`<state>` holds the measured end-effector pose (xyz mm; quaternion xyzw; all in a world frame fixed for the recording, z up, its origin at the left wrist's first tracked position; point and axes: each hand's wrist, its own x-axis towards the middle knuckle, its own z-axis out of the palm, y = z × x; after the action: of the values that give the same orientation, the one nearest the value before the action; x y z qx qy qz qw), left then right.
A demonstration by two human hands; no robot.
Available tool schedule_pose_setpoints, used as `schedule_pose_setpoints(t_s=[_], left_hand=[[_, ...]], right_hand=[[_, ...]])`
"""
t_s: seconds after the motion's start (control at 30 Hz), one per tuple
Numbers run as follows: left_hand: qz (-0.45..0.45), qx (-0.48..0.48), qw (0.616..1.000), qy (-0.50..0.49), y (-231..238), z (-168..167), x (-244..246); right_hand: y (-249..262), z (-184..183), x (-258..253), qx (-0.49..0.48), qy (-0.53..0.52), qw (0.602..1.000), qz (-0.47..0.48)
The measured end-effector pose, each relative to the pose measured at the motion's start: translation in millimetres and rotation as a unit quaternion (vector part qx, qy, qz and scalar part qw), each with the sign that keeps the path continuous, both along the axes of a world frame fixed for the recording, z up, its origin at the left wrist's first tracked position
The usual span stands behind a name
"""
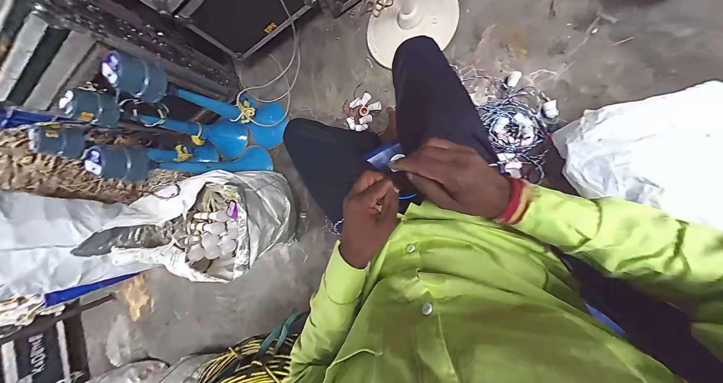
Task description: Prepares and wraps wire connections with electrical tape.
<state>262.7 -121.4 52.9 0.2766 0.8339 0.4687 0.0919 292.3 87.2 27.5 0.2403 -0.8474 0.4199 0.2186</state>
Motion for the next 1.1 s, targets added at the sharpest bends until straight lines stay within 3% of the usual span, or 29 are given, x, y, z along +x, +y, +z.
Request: schedule_pose_setpoints(t_s=[0.2,0.27,0.33,0.37,0.43,0.47,0.5,0.53,0.63,0.77,0.9,1.03,1.1], left_hand=[[0.01,0.058,0.995,-0.084,-6.8,-9.9,2.2],[0.007,0.071,0.995,-0.066,-5.3,-9.4,2.0],[-0.01,0.064,0.998,-0.018,-3.0,-10.7,3.5],[-0.023,0.06,0.998,0.001,-1.7,-12.0,4.1],[-0.049,0.05,0.997,0.029,-1.5,-13.7,3.1],[-0.058,0.045,0.997,0.033,-3.2,-14.5,3.2],[-0.062,0.041,0.997,0.035,-4.3,-14.9,4.0],[-0.06,0.041,0.997,0.036,-3.7,-15.1,5.2],[-0.038,0.036,0.997,0.063,-0.5,-11.5,6.1],[0.014,0.009,0.972,0.233,4.6,-15.8,10.1],[0.043,0.01,0.935,0.352,5.3,-25.9,14.1],[0.068,0.033,0.941,0.33,3.9,-21.3,8.2],[0.078,0.039,0.949,0.303,3.1,-18.7,3.9]], right_hand=[[8.3,1.7,-3.5,0.083,0.04,0.993,0.07],[8.3,8.2,-0.9,0.023,0.013,0.999,0.038],[2.9,16.1,4.5,-0.124,-0.107,0.986,-0.024],[-0.2,20.7,5.7,-0.212,-0.2,0.956,-0.039],[-0.1,29.1,-1.8,-0.365,-0.412,0.834,-0.045],[2.1,31.9,-7.5,-0.407,-0.499,0.764,-0.046],[4.3,32.7,-11.7,-0.41,-0.549,0.727,-0.049],[7.0,32.1,-13.8,-0.382,-0.565,0.73,-0.046],[10.2,27.9,-15.9,-0.233,-0.5,0.834,-0.029],[3.0,18.0,-20.4,-0.134,-0.424,0.894,-0.062],[-2.5,15.0,-19.2,-0.122,-0.466,0.873,-0.08],[4.5,22.7,-13.3,-0.3,-0.492,0.816,-0.039],[15.4,26.7,-9.5,-0.33,-0.477,0.814,0.016]])
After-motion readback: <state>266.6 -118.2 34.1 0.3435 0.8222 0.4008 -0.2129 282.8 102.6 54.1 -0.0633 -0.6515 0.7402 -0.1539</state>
